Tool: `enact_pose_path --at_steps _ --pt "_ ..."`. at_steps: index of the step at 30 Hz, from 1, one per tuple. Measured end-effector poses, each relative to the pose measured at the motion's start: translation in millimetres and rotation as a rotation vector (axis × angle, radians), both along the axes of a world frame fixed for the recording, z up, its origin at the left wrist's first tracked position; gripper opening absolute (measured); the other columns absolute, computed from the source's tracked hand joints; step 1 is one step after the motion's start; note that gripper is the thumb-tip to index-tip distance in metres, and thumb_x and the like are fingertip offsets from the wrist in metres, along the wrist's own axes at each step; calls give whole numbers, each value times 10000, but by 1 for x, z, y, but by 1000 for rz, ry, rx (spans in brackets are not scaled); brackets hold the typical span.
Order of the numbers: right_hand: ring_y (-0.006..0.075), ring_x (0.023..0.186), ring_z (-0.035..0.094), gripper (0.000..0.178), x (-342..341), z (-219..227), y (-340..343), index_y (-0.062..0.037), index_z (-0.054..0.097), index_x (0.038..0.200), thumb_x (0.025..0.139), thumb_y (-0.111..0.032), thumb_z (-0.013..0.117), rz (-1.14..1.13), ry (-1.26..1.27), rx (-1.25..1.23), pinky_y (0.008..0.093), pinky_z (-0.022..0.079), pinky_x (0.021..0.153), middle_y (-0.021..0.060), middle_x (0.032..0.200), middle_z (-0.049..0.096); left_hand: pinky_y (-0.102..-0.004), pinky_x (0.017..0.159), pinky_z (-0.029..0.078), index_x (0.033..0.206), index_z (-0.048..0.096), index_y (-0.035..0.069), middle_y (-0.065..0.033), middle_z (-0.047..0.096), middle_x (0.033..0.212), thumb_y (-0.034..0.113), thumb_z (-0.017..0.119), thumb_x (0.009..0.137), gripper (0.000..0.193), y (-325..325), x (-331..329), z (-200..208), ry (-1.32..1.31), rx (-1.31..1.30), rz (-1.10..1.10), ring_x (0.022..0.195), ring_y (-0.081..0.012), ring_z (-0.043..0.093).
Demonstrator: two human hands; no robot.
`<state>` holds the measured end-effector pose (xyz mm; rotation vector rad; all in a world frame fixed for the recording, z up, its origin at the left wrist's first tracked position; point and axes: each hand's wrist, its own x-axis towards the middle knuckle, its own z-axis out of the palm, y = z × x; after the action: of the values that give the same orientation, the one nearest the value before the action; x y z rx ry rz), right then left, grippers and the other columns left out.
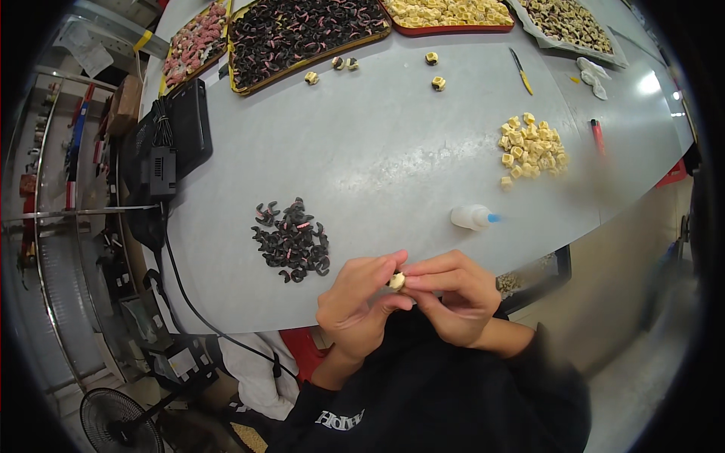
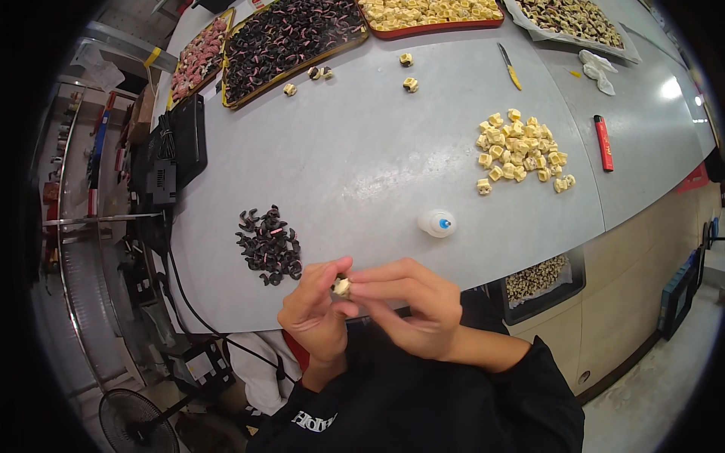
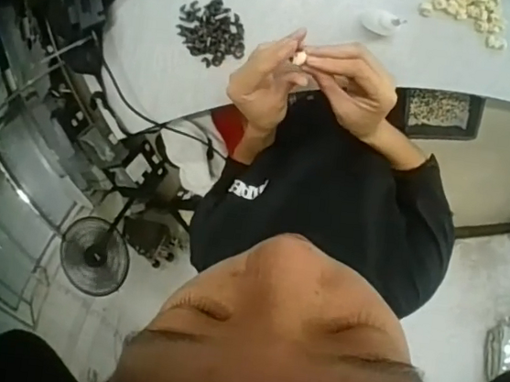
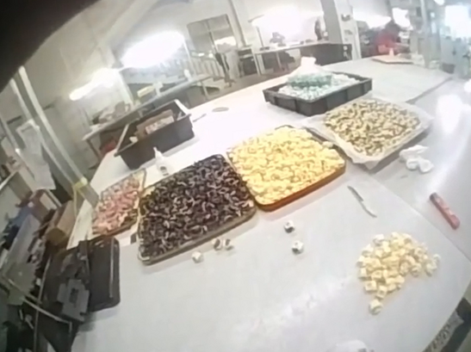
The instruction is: The recorder is applying glue to small black plastic bases and attaching white components to them on a workbench.
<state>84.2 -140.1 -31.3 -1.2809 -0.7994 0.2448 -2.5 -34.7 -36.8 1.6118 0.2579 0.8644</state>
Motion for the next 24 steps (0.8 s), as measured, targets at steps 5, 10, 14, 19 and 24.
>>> enact_pose_path --at_steps 5,10,14,19,24 --pt "203 793 627 214 -3 4 5 48 623 864 705 176 560 54 -73 -16 263 526 699 183 921 601 -294 711 479 1048 607 -38 -181 644 897 18 708 716 352 2 -2 -1 -56 -135 10 829 -230 585" --pt "221 805 616 211 -1 3 1 61 594 886 752 160 464 99 -51 -20 284 519 724 196 939 575 -284 693 476 1041 609 -42 -160 637 851 -19 653 764 281 1 -2 4 -101 -285 44 803 -220 582" --pt "231 806 602 212 3 -6 -4 65 558 928 780 129 421 122 -27 11 295 510 737 206 957 552 -276 665 478 1052 604 -39 -154 633 836 -45 603 796 255 10 -11 -5 -83 -215 -69 764 -209 584" --pt "243 856 577 216 1 -9 -4 51 519 979 786 92 433 143 17 59 319 484 769 204 969 537 -271 632 480 1146 554 -31 -155 636 811 -34 614 799 352 9 -9 -4 -82 -169 -125 732 -192 589" --pt "253 893 558 239 3 -8 -4 41 507 1020 785 67 475 149 -7 72 339 465 788 205 994 536 -273 653 488 1230 485 -34 -165 656 820 46 669 782 491 3 -10 1 -117 -319 -156 729 -191 614"
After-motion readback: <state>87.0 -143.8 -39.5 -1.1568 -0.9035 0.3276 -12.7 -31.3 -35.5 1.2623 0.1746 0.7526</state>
